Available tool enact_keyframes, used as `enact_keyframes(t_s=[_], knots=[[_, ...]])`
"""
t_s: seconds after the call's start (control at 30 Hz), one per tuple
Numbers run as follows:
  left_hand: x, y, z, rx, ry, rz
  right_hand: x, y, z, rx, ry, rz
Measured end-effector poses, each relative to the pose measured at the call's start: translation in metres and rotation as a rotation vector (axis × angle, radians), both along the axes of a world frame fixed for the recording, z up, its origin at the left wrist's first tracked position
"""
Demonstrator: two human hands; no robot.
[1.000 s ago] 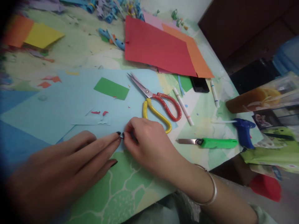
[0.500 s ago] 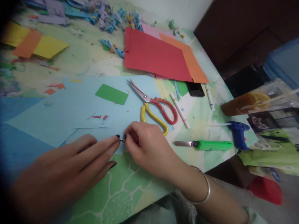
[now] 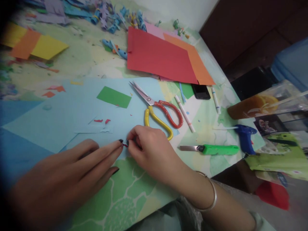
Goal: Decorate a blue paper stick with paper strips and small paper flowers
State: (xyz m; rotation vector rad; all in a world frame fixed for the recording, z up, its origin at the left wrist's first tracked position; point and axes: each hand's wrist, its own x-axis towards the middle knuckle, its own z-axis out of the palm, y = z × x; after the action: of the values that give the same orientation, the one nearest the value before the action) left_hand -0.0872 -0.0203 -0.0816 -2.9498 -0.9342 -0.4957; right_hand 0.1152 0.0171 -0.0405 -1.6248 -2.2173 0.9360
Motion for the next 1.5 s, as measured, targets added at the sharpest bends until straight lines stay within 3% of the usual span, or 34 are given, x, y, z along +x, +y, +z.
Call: enact_keyframes(t_s=[0.3,0.67,1.2,1.5], knots=[[0.0,0.001,0.006,0.007,0.038,-0.008,-0.003,0.0,-0.002,0.036,-0.018,-0.026],[0.001,0.0,-0.001,0.034,-0.05,-0.002,-0.005,-0.003,-0.003,0.079,-0.029,-0.039],[0.0,0.004,0.002,0.057,-0.032,-0.043,-0.004,-0.003,-0.003,0.04,0.036,-0.111],[0.0,-0.001,-0.001,0.004,0.015,0.006,0.001,-0.016,-0.011,0.229,0.085,-0.023]])
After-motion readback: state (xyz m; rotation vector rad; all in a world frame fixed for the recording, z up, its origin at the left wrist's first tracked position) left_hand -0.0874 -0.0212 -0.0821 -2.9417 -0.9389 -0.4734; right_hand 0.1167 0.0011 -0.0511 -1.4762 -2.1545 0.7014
